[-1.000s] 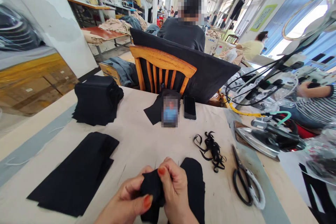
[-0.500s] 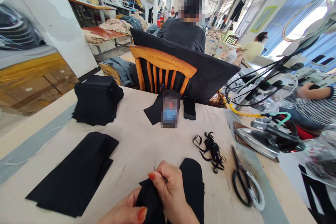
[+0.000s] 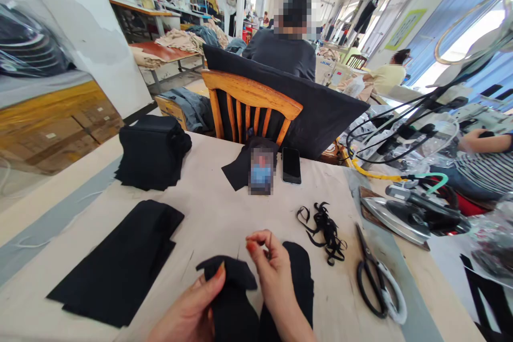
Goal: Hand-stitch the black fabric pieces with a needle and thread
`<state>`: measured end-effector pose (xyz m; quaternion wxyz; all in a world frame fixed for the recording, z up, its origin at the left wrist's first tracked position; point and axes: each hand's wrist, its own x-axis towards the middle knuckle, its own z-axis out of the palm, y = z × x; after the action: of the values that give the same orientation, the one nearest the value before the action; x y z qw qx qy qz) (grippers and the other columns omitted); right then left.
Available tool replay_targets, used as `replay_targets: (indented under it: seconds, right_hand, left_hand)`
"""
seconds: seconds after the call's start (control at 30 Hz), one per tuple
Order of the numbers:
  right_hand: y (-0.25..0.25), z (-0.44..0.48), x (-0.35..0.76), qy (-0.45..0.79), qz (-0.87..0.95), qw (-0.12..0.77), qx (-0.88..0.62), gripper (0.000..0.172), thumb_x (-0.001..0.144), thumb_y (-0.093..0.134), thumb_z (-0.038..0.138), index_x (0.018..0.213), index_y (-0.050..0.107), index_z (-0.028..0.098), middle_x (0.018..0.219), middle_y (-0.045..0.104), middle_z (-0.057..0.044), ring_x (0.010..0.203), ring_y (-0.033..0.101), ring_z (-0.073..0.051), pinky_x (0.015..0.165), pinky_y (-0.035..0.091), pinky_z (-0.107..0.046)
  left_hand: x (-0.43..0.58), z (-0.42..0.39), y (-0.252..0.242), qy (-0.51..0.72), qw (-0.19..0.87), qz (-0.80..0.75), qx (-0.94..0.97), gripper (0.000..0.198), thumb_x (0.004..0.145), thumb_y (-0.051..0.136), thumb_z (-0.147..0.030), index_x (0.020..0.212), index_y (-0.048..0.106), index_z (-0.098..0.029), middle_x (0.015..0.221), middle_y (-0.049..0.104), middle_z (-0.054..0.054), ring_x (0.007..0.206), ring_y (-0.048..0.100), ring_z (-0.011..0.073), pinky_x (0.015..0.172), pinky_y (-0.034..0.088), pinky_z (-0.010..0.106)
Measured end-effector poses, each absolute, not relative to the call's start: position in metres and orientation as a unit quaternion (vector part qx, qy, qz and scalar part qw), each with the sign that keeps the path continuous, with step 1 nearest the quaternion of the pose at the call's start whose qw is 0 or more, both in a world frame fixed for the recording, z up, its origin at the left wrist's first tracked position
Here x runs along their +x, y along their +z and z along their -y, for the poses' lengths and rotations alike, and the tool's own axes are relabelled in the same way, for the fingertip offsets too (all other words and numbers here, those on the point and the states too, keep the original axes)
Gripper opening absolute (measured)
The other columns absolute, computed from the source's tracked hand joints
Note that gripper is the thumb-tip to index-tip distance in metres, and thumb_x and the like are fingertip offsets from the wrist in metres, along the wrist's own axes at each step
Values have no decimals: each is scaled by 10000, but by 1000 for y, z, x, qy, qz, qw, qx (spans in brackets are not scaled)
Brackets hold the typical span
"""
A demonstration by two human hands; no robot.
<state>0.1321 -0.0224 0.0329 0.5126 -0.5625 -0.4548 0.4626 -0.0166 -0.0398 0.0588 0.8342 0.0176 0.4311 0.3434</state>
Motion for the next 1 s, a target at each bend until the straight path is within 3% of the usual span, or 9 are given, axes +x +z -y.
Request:
replay_targets:
  seconds: [0.2, 0.33, 0.5, 0.63, 0.77, 0.83, 0.87, 0.9, 1.0]
  right_hand:
    - [41, 28, 137, 416, 482, 567, -524, 308, 958, 453, 375, 868, 694, 207, 807, 618, -36, 649, 543, -137, 553, 407, -249]
    - [48, 30, 129, 379, 524, 573, -504, 168, 882, 585, 299, 943, 721, 220, 829, 626, -44, 716, 568, -164, 575, 432, -262]
    - [52, 26, 130, 327, 509, 603, -521, 100, 834, 612, 180, 775, 689, 204, 717, 589, -14, 643, 510, -142, 527, 378, -247]
    - [59, 23, 139, 349, 515, 583, -523, 130, 822, 619, 199, 694, 635, 192, 647, 530, 13, 579, 455, -120, 523, 355, -251]
    - [68, 19, 138, 400, 588, 494, -500, 142, 778, 614, 181, 640, 646, 193, 584, 516, 22, 579, 462, -128, 535, 353, -256]
    - [71, 17, 136, 439, 578, 485, -488, 119, 776, 624, 213, 664, 663, 196, 579, 519, 26, 575, 454, -125, 538, 352, -253]
    - [72, 17, 135, 466, 551, 490, -488, 93, 777, 637, 246, 705, 672, 198, 593, 527, 29, 570, 447, -120, 537, 350, -247]
    - [72, 17, 135, 497, 517, 496, -491, 85, 768, 657, 281, 751, 677, 200, 618, 542, 30, 567, 442, -113, 536, 348, -240]
    - [67, 19, 138, 581, 417, 488, -500, 199, 683, 746, 335, 793, 662, 193, 655, 567, 35, 549, 411, -91, 520, 320, -217]
  left_hand:
    - [-10, 28, 60, 379, 818, -433, 11, 231, 605, 889, -296, 723, 729, -179, 573, 600, -74, 479, 501, 61, 471, 436, 155]
    - [-9, 34, 55, 382, 814, -435, 47, 246, 635, 866, -335, 801, 734, -210, 652, 629, -64, 569, 547, 83, 527, 455, 165]
    - [-28, 31, 39, 344, 782, -491, 167, 239, 656, 816, -320, 872, 752, -243, 704, 704, -18, 663, 622, 157, 594, 472, 217]
    - [-54, 16, 35, 366, 569, -594, 435, 150, 617, 750, -233, 766, 773, -238, 854, 734, 37, 703, 600, 214, 617, 460, 258]
    - [-51, 11, 64, 403, 448, -563, 566, 371, 697, 714, -317, 1067, 736, -301, 1121, 690, 58, 590, 500, 161, 582, 437, 252]
    - [-40, 11, 78, 325, 538, -515, 583, 343, 673, 766, -325, 1013, 743, -285, 923, 720, 36, 531, 483, 145, 505, 415, 238]
    - [-35, 10, 81, 307, 574, -500, 571, 159, 700, 748, -338, 824, 754, -240, 695, 671, 6, 497, 452, 137, 466, 384, 226]
    - [-31, 10, 82, 309, 599, -502, 542, 151, 733, 720, -368, 711, 718, -218, 564, 578, -29, 461, 411, 119, 422, 343, 207]
    - [-27, 9, 74, 363, 633, -511, 454, 247, 802, 662, -417, 684, 657, -200, 527, 476, -65, 452, 394, 95, 386, 317, 170]
